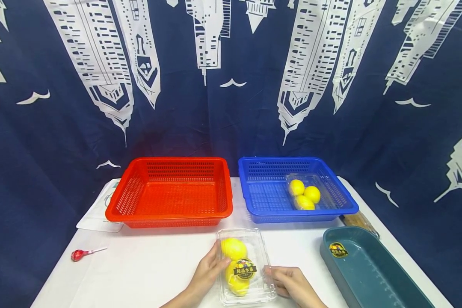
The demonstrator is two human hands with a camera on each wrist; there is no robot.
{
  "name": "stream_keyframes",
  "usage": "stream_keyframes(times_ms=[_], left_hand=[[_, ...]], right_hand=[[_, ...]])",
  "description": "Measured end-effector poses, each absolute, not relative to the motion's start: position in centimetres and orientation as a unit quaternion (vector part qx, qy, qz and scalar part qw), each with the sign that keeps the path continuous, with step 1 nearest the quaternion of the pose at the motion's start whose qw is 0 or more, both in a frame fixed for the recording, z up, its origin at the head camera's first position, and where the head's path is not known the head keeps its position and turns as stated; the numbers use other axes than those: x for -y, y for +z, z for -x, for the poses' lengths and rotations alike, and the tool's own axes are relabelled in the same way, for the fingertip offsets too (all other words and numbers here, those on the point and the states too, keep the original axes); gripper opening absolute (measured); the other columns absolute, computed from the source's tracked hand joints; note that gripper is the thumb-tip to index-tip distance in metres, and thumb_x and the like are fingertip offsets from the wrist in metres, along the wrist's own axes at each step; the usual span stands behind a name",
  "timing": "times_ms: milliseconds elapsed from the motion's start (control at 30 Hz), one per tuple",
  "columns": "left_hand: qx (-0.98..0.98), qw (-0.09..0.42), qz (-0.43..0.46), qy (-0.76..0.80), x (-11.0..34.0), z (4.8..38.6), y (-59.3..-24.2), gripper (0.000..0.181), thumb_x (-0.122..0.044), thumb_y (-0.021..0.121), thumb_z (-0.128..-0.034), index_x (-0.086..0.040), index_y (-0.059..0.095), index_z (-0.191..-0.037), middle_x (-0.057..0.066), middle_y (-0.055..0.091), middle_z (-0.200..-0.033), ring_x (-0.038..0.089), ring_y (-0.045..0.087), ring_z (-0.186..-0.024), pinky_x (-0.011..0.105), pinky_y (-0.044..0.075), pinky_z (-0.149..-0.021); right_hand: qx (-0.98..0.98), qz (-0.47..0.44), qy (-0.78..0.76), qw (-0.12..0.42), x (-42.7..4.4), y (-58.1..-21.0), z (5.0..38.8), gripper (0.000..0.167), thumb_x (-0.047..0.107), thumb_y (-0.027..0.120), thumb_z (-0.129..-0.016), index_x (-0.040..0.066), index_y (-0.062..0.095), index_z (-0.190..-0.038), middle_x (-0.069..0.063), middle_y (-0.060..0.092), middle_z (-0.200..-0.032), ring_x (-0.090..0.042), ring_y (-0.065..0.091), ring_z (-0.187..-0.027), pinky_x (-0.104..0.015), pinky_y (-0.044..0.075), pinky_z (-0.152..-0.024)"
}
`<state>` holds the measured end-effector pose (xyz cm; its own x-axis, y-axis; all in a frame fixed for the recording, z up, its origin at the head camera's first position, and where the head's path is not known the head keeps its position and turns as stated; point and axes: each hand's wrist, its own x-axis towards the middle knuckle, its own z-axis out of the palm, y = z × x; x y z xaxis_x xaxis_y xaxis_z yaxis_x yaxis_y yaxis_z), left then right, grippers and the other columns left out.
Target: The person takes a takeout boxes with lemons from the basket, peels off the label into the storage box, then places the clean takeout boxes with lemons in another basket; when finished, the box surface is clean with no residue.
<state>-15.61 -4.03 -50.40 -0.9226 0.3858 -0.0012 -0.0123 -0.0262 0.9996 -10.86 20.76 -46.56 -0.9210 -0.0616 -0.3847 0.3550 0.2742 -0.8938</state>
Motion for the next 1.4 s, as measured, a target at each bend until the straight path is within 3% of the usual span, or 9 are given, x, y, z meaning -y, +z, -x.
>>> stream_keyframes(times_ms=[167,400,600,767,1100,1400], left_hand=[[-0.688,0.14,-0.136,0.699,4.0,15.4,-50.3,0.08,-0.027,0.055,-0.0981,0.01,0.007,-0.152,0.027,0.005,-0.159,0.046,0.02,-0.144,0.05,0.02,-0.117],[-0.684,0.137,-0.138,0.703,4.0,15.5,-50.4,0.08,-0.026,0.055,-0.0978,0.009,0.008,-0.152,0.026,0.007,-0.159,0.044,0.021,-0.145,0.046,0.021,-0.116],[-0.687,0.137,-0.137,0.7,4.1,15.6,-50.4,0.08,-0.027,0.055,-0.0977,0.009,0.008,-0.152,0.026,0.007,-0.159,0.044,0.02,-0.145,0.047,0.02,-0.117],[-0.691,0.138,-0.135,0.696,4.1,15.4,-50.3,0.08,-0.027,0.055,-0.0977,0.009,0.008,-0.152,0.027,0.006,-0.159,0.045,0.019,-0.145,0.048,0.02,-0.116],[-0.692,0.133,-0.146,0.695,3.9,15.7,-50.4,0.079,-0.026,0.055,-0.0979,0.01,0.009,-0.151,0.027,0.008,-0.159,0.045,0.023,-0.144,0.049,0.023,-0.116],[-0.69,0.138,-0.15,0.695,4.0,15.6,-50.4,0.079,-0.027,0.054,-0.0987,0.01,0.008,-0.152,0.027,0.008,-0.159,0.045,0.023,-0.144,0.051,0.024,-0.117]], right_hand=[[-0.781,-0.087,-0.593,0.176,-20.9,-46.5,10.7,0.063,0.038,0.056,-0.095,-0.018,0.054,-0.125,-0.033,0.056,-0.129,-0.042,0.061,-0.117,-0.048,0.056,-0.091],[-0.783,-0.059,-0.593,0.178,-21.4,-46.0,10.8,0.061,0.034,0.056,-0.095,-0.017,0.052,-0.128,-0.027,0.061,-0.128,-0.023,0.064,-0.111,-0.043,0.057,-0.092],[-0.817,-0.053,-0.567,0.083,-21.2,-44.3,11.2,0.053,0.022,0.065,-0.09,-0.011,0.053,-0.13,-0.015,0.07,-0.107,-0.015,0.066,-0.094,-0.026,0.057,-0.078],[-0.85,-0.024,-0.526,0.027,-20.7,-42.6,11.7,0.046,0.025,0.073,-0.085,-0.001,0.062,-0.122,-0.005,0.069,-0.095,-0.008,0.063,-0.083,-0.019,0.053,-0.074],[-0.855,0.191,-0.48,0.037,-19.5,-41.3,12.9,0.045,0.023,0.076,-0.083,-0.002,0.064,-0.117,-0.011,0.068,-0.098,-0.002,0.061,-0.079,-0.021,0.056,-0.075],[-0.866,0.243,-0.433,0.057,-18.7,-41.2,14.2,0.046,0.023,0.079,-0.079,-0.003,0.066,-0.114,-0.006,0.068,-0.092,-0.002,0.059,-0.077,-0.021,0.055,-0.073]])
